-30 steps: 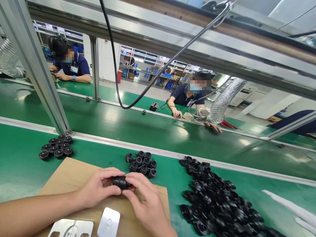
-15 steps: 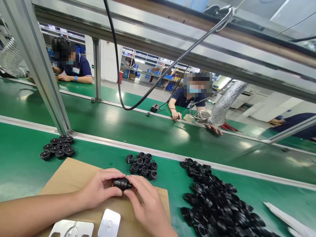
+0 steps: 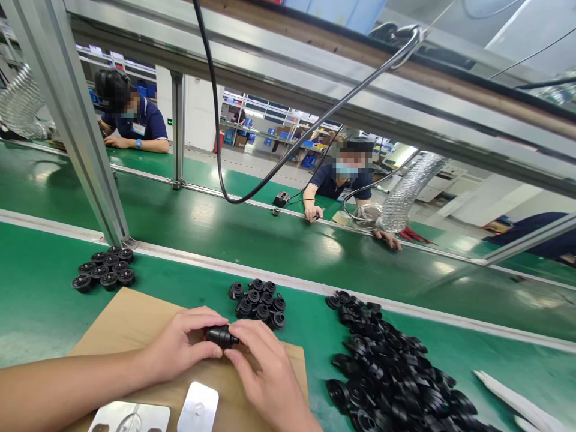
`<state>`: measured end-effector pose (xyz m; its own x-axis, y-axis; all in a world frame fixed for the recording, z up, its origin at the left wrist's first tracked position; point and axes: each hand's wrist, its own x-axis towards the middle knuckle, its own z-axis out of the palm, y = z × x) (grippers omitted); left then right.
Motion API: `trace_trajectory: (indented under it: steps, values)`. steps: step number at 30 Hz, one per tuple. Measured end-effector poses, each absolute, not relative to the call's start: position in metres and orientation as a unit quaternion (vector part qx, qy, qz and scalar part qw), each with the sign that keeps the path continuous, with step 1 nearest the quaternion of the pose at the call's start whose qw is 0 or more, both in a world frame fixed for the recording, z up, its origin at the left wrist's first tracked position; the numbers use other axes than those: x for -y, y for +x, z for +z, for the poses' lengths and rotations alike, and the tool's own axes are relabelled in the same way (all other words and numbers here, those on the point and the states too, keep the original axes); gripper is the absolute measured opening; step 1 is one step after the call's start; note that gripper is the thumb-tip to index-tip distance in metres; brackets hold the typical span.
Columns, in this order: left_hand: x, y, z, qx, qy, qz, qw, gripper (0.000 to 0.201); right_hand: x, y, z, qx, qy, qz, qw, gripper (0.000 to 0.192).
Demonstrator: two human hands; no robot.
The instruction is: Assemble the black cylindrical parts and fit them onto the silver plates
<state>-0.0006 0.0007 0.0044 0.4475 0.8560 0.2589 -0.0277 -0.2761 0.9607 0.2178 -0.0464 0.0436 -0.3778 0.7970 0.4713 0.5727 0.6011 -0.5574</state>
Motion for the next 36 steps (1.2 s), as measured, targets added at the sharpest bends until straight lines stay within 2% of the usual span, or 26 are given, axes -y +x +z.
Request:
trace_trajectory:
  steps: [7,10,19,22,23,27,29,31,34,36]
  values:
    - [-0.001,-0.001,0.001,-0.296,0.671,0.432,0.525,0.033,0.049,0.213,0.041,0.776,-0.522,0.169,0.313,0.013]
    - [-0.001,-0.001,0.002,-0.305,0.665,0.433,0.527,0.034,0.049,0.212,0.039,0.769,-0.540,0.180,0.293,0.013]
    - [0.000,0.000,0.002,-0.298,0.681,0.420,0.521,0.032,0.049,0.211,0.050,0.786,-0.491,0.195,0.321,0.012]
    - [0.000,-0.001,0.004,-0.280,0.698,0.420,0.507,0.031,0.049,0.210,0.050,0.793,-0.487,0.198,0.307,0.011]
    - [0.001,-0.001,0.005,-0.272,0.704,0.420,0.504,0.031,0.049,0.209,0.050,0.795,-0.494,0.192,0.297,0.013]
    - [0.004,-0.002,0.008,-0.249,0.719,0.414,0.500,0.033,0.051,0.210,0.049,0.792,-0.523,0.167,0.266,0.044]
    - [0.004,-0.001,0.008,-0.258,0.708,0.413,0.511,0.034,0.052,0.213,0.052,0.787,-0.525,0.173,0.274,0.039]
    - [0.003,-0.001,0.007,-0.270,0.691,0.417,0.525,0.035,0.053,0.217,0.056,0.790,-0.508,0.191,0.285,0.023]
    - [0.001,0.000,0.004,-0.275,0.679,0.424,0.532,0.035,0.055,0.222,0.058,0.816,-0.457,0.201,0.291,0.036]
    - [0.000,0.000,0.003,-0.264,0.687,0.430,0.523,0.033,0.055,0.221,0.055,0.821,-0.448,0.191,0.297,0.032]
